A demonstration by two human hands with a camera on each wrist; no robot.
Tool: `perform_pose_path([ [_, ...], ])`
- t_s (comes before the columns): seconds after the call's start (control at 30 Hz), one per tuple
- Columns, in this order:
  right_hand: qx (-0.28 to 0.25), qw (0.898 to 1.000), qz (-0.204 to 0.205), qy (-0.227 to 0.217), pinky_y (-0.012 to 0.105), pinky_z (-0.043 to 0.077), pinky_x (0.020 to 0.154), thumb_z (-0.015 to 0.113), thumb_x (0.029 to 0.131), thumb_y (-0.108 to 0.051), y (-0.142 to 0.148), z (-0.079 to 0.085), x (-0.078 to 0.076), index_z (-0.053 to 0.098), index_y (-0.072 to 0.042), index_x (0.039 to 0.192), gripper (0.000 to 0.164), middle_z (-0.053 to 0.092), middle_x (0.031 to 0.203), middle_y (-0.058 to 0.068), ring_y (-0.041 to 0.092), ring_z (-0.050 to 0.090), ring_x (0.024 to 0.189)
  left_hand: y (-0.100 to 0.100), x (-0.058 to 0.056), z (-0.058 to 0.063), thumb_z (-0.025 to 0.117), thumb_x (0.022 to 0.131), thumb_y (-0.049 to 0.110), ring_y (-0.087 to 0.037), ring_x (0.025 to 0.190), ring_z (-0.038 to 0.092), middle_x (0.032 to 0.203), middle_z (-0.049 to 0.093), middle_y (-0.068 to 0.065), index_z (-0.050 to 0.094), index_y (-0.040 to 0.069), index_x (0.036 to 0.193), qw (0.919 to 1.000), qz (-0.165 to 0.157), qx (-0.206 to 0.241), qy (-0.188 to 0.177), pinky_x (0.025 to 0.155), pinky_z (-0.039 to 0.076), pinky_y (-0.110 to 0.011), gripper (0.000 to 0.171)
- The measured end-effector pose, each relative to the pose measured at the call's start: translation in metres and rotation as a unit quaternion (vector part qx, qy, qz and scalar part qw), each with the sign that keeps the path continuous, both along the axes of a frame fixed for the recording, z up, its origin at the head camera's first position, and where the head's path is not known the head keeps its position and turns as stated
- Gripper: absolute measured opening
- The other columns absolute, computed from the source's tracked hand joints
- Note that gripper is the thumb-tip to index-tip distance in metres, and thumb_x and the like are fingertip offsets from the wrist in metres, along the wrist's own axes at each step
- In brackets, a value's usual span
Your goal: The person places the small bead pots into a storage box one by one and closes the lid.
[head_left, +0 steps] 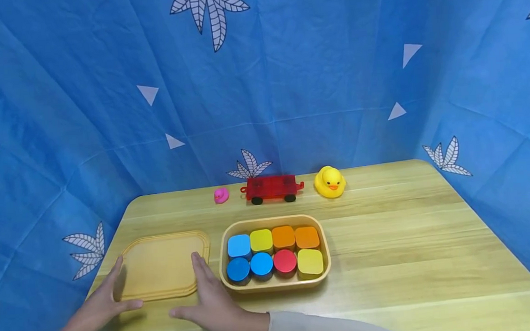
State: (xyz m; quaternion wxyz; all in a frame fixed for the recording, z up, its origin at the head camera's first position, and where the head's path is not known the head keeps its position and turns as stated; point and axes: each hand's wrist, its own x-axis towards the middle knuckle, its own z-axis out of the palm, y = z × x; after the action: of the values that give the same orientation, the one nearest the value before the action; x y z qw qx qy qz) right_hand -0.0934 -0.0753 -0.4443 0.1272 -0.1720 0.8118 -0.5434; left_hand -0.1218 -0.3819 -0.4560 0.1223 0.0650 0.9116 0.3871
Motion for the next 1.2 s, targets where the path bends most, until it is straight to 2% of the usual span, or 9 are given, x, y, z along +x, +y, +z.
perform_pose_path([
  [0.03, -0.004, 1.0, -0.008, -0.006, 0.043, 0.03, 0.123, 0.083, 0.087, -0.044, -0.003, -0.003, -0.001, 0.012, -0.015, 0.167, 0.111, 0.015, 0.173, 0.003, 0.022, 0.02, 0.157, -0.005, 0.001, -0.002, 0.081, 0.089, 0.019, -0.065, 0.147, -0.002, 0.164, -0.011, -0.038, -0.019, 0.005, 0.161, 1.0, 0.004, 0.007, 0.0, 0.12, 0.012, -0.07, 0.124],
  [0.1, -0.01, 1.0, -0.026, -0.013, 0.044, 0.03, 0.123, 0.084, 0.086, -0.042, -0.008, -0.01, -0.004, 0.012, -0.013, 0.167, 0.112, 0.015, 0.173, 0.006, 0.025, 0.021, 0.157, -0.014, 0.0, -0.006, 0.081, 0.089, 0.016, -0.064, 0.147, -0.004, 0.163, -0.011, -0.039, -0.019, 0.004, 0.161, 0.9998, 0.007, 0.021, 0.003, 0.127, 0.01, -0.04, 0.123],
  [0.2, -0.029, 0.998, -0.048, -0.029, 0.043, 0.029, 0.124, 0.086, 0.085, -0.036, -0.013, -0.02, -0.008, 0.012, -0.009, 0.166, 0.113, 0.014, 0.173, 0.008, 0.026, 0.021, 0.157, -0.025, -0.001, -0.011, 0.08, 0.09, 0.013, -0.063, 0.146, -0.004, 0.162, -0.01, -0.041, -0.019, 0.004, 0.161, 0.9992, 0.008, 0.039, -0.003, 0.104, 0.01, 0.0, 0.122],
  [0.27, -0.037, 0.997, -0.055, -0.035, 0.043, 0.028, 0.124, 0.087, 0.085, -0.033, -0.015, -0.025, -0.01, 0.013, -0.007, 0.166, 0.112, 0.014, 0.173, 0.01, 0.027, 0.021, 0.157, -0.031, -0.003, -0.014, 0.079, 0.091, 0.011, -0.064, 0.145, -0.003, 0.16, -0.009, -0.044, -0.02, 0.002, 0.16, 0.999, 0.004, 0.044, -0.007, 0.095, 0.012, 0.005, 0.121],
  [0.6, -0.037, 0.996, -0.07, -0.051, 0.045, 0.036, 0.12, 0.087, 0.085, -0.034, -0.019, -0.039, -0.017, 0.017, -0.005, 0.165, 0.111, 0.017, 0.171, 0.014, 0.034, 0.028, 0.154, -0.042, -0.009, -0.017, 0.075, 0.094, 0.009, -0.065, 0.143, -0.002, 0.158, -0.007, -0.047, -0.014, -0.014, 0.155, 0.9981, -0.009, 0.055, -0.027, 0.097, 0.02, 0.006, 0.111],
  [0.77, -0.038, 0.996, -0.066, -0.053, 0.046, 0.033, 0.121, 0.087, 0.085, -0.033, -0.02, -0.04, -0.02, 0.018, -0.006, 0.165, 0.109, 0.019, 0.171, 0.015, 0.033, 0.026, 0.155, -0.042, -0.011, -0.014, 0.076, 0.094, 0.012, -0.065, 0.143, 0.003, 0.159, -0.004, -0.046, -0.009, -0.017, 0.155, 0.9986, 0.003, 0.038, -0.036, 0.096, 0.022, 0.006, 0.108],
  [0.9, -0.028, 0.996, -0.067, -0.049, 0.045, 0.032, 0.122, 0.087, 0.085, -0.033, -0.02, -0.039, -0.021, 0.02, -0.005, 0.164, 0.108, 0.022, 0.17, 0.014, 0.031, 0.026, 0.155, -0.042, -0.012, -0.01, 0.073, 0.098, 0.017, -0.064, 0.144, 0.01, 0.16, 0.003, -0.045, -0.007, -0.016, 0.156, 0.9982, 0.032, 0.029, -0.042, 0.098, 0.028, 0.003, 0.104],
  [1.03, -0.019, 0.997, -0.062, -0.037, 0.045, 0.032, 0.122, 0.087, 0.086, -0.033, -0.02, -0.036, -0.019, 0.022, -0.005, 0.164, 0.105, 0.024, 0.17, 0.013, 0.03, 0.027, 0.155, -0.042, -0.01, -0.006, 0.067, 0.102, 0.021, -0.063, 0.143, 0.02, 0.159, 0.015, -0.044, -0.009, -0.015, 0.156, 0.9968, 0.068, 0.02, -0.038, 0.088, 0.038, 0.001, 0.1],
  [1.2, -0.015, 0.998, -0.046, -0.033, 0.046, 0.032, 0.122, 0.085, 0.087, -0.037, -0.02, -0.024, -0.012, 0.024, -0.008, 0.164, 0.103, 0.024, 0.17, 0.008, 0.028, 0.028, 0.154, -0.046, -0.006, -0.002, 0.063, 0.105, 0.03, -0.062, 0.143, 0.023, 0.159, 0.022, -0.041, -0.007, -0.014, 0.157, 0.9943, 0.103, 0.003, -0.031, 0.08, 0.035, 0.001, 0.097],
])
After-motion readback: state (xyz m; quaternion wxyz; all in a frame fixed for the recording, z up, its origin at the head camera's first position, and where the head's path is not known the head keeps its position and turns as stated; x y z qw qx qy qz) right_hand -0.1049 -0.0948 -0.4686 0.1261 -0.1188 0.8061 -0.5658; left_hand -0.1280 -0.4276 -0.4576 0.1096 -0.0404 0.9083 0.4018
